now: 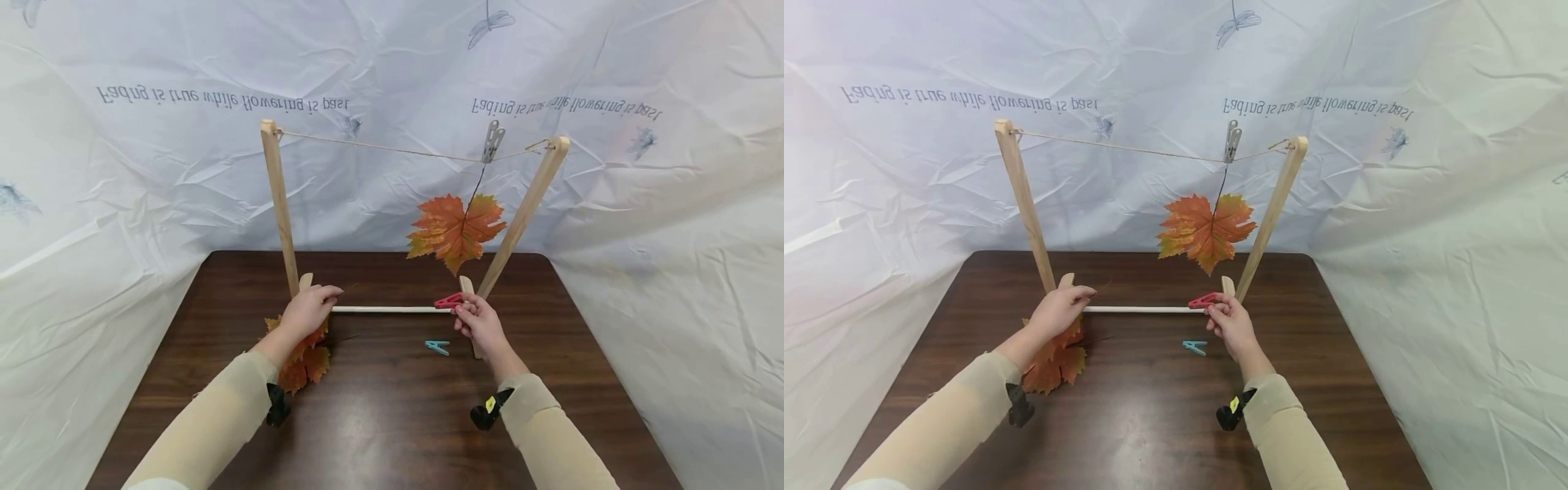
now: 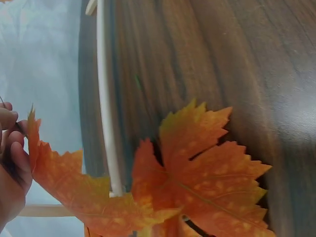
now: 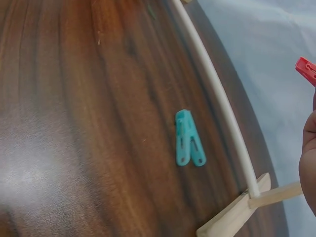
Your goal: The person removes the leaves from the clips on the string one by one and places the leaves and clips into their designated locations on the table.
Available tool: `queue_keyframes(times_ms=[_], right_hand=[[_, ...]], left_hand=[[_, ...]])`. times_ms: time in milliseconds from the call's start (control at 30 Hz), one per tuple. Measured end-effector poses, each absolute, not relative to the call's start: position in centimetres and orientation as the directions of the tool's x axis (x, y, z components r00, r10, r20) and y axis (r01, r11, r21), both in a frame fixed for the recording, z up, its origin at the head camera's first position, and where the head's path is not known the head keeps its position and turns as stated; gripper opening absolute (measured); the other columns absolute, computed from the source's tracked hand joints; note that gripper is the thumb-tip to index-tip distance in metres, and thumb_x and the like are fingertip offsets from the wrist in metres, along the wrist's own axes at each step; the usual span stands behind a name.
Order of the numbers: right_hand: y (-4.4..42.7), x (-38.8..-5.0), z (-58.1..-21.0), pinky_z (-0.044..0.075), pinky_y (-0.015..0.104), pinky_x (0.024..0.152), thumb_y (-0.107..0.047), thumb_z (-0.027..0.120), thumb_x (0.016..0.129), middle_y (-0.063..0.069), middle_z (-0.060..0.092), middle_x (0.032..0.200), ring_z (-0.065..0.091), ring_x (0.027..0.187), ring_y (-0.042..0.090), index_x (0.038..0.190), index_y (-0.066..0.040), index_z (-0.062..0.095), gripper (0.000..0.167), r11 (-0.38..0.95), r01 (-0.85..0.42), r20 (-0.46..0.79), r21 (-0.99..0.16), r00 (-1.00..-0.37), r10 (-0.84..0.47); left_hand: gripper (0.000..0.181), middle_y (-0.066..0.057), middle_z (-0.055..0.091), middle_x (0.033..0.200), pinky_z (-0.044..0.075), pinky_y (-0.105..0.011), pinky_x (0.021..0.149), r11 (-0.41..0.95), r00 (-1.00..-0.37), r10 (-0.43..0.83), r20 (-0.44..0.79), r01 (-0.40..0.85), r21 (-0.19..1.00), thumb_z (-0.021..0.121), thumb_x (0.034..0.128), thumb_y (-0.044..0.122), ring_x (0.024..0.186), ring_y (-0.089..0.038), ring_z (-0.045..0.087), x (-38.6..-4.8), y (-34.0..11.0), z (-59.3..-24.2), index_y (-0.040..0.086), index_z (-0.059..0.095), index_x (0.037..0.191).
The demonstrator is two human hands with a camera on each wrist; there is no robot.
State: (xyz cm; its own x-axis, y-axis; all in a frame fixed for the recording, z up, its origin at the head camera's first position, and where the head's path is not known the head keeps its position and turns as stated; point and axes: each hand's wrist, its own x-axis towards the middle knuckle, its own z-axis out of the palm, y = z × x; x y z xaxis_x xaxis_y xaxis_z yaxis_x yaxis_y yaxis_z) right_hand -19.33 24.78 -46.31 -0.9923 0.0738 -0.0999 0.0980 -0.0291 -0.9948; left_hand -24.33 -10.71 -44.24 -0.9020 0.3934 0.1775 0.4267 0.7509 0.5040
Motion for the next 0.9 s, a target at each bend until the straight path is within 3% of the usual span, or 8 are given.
queue_keyframes(times_ms=[267,400,667,900], right_hand=[[25.1,-18.7,-47.8,0.041,0.015,0.05,-0.002,0.048,0.097,0.004,0.059,0.091,0.054,0.059,0.007,0.135,0.002,0.036,0.04,-0.051,0.129,-0.132,-0.99,-0.99,0.059],[25.2,-18.6,-48.3,0.04,0.015,0.049,-0.003,0.05,0.096,0.003,0.06,0.09,0.054,0.059,0.007,0.135,0.003,0.036,0.041,-0.041,0.136,-0.138,-0.99,-0.989,0.06],[25.5,-18.2,-49.1,0.039,0.014,0.048,-0.001,0.048,0.097,-0.001,0.06,0.086,0.054,0.059,0.005,0.133,0.006,0.034,0.039,-0.043,0.128,-0.13,-0.991,-0.991,0.042],[25.4,-17.7,-50.4,0.038,0.014,0.047,-0.002,0.05,0.097,0.004,0.06,0.086,0.053,0.058,0.006,0.128,0.008,0.037,0.036,-0.05,0.136,-0.137,-0.989,-0.99,0.016]], left_hand=[[0.025,-0.007,0.065,0.108,0.047,-0.036,0.062,0.779,-0.905,0.409,0.119,0.414,0.471,0.058,0.0939,0.012,0.083,-0.022,0.061,-24.3,-11.0,-45.7,0.014,0.066,0.117],[0.024,-0.006,0.066,0.109,0.05,-0.04,0.069,0.797,-0.897,0.429,0.105,0.431,0.422,0.059,0.0932,0.013,0.094,-0.025,0.062,-24.3,-11.1,-46.2,0.015,0.067,0.115],[0.024,-0.005,0.066,0.106,0.046,-0.031,0.055,0.813,-0.884,0.458,0.087,0.457,0.361,0.061,0.0924,0.015,0.081,-0.021,0.063,-23.8,-11.3,-46.0,0.016,0.068,0.115],[0.025,-0.006,0.065,0.109,0.05,-0.039,0.065,0.813,-0.883,0.466,0.051,0.45,0.369,0.06,0.0926,0.013,0.089,-0.024,0.063,-23.7,-11.6,-46.0,0.017,0.068,0.116]])
